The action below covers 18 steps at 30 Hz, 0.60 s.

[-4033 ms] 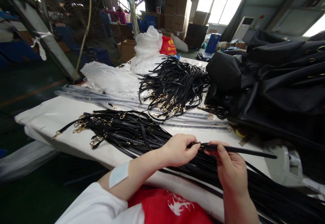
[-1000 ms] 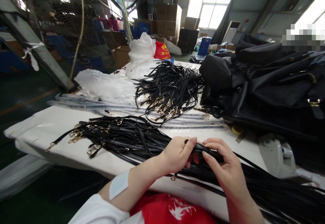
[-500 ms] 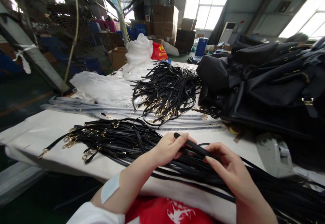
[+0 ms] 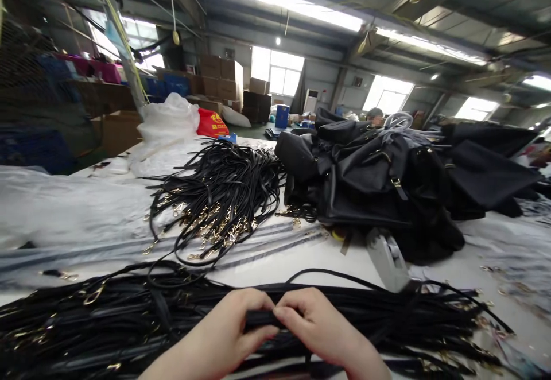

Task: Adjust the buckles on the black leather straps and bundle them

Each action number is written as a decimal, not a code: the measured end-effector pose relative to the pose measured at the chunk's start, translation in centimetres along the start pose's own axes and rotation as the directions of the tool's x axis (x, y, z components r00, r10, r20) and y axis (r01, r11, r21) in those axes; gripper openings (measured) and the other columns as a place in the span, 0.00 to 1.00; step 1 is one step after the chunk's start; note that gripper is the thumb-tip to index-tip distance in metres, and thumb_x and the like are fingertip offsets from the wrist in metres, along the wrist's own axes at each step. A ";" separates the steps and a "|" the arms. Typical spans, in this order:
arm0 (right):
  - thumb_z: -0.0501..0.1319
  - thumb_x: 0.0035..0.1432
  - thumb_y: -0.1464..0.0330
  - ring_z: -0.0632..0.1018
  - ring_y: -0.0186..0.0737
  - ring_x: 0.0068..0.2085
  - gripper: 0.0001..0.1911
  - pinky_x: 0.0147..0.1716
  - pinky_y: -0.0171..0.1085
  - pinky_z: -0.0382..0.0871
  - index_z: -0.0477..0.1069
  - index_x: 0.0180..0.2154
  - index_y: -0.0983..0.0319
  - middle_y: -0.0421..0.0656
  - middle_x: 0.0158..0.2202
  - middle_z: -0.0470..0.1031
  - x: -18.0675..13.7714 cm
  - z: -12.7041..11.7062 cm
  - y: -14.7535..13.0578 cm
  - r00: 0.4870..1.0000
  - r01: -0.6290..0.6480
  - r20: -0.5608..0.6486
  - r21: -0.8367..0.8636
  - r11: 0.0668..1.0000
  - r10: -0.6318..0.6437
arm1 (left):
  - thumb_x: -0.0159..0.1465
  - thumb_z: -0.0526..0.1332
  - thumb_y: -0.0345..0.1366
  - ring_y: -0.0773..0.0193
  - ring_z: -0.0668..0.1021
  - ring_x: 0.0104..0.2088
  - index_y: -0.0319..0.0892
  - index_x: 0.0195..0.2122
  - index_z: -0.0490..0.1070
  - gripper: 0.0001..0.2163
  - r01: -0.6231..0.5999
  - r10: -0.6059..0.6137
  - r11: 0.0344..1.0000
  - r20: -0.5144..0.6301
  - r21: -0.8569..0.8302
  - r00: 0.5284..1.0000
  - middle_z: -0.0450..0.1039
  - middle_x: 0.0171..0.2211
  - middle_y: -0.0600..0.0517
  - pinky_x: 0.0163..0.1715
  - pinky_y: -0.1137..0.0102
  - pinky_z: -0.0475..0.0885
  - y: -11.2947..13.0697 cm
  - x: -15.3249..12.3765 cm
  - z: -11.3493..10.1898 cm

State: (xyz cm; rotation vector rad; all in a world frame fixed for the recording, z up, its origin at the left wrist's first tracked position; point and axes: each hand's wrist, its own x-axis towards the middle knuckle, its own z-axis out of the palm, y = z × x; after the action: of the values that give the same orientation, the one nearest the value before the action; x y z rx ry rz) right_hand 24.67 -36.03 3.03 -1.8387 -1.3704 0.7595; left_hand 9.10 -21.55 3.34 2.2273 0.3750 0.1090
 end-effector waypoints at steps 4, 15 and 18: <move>0.58 0.65 0.61 0.72 0.35 0.29 0.18 0.31 0.33 0.62 0.76 0.26 0.63 0.39 0.24 0.74 -0.2 -0.3 0.9 0.996 0.015 -0.089 0.034 0.999 -0.012 | 0.64 0.63 0.37 0.61 0.79 0.39 0.44 0.41 0.79 0.08 -0.076 0.075 0.997 -0.082 -0.003 0.994 0.81 0.38 0.51 0.41 0.70 0.69 0.1 -0.3 -1.0; 0.54 0.65 0.49 0.59 0.32 0.20 0.25 0.19 0.33 0.50 0.73 0.28 0.61 0.35 0.17 0.61 -0.1 -0.3 2.9 0.996 -0.048 0.085 0.177 0.983 0.033 | 0.59 0.70 0.38 0.64 0.79 0.34 0.39 0.42 0.78 0.12 -0.179 0.146 0.973 -0.211 -0.148 0.967 0.81 0.35 0.50 0.36 0.73 0.71 -1.3 0.0 -0.7; 0.58 0.63 0.52 0.60 0.32 0.21 0.25 0.21 0.33 0.51 0.69 0.21 0.61 0.36 0.18 0.62 0.2 -0.2 2.9 1.000 -0.021 -0.012 0.146 0.989 0.023 | 0.57 0.71 0.39 0.66 0.76 0.30 0.39 0.37 0.79 0.10 -0.137 0.092 0.972 -0.227 -0.191 0.970 0.79 0.30 0.52 0.32 0.74 0.68 -1.3 0.1 -0.2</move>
State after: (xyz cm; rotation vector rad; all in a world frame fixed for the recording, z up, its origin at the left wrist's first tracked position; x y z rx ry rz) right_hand 26.47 -36.45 0.77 -1.7435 -1.2541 0.8351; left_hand 8.84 -20.56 2.44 2.0356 0.3349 0.4371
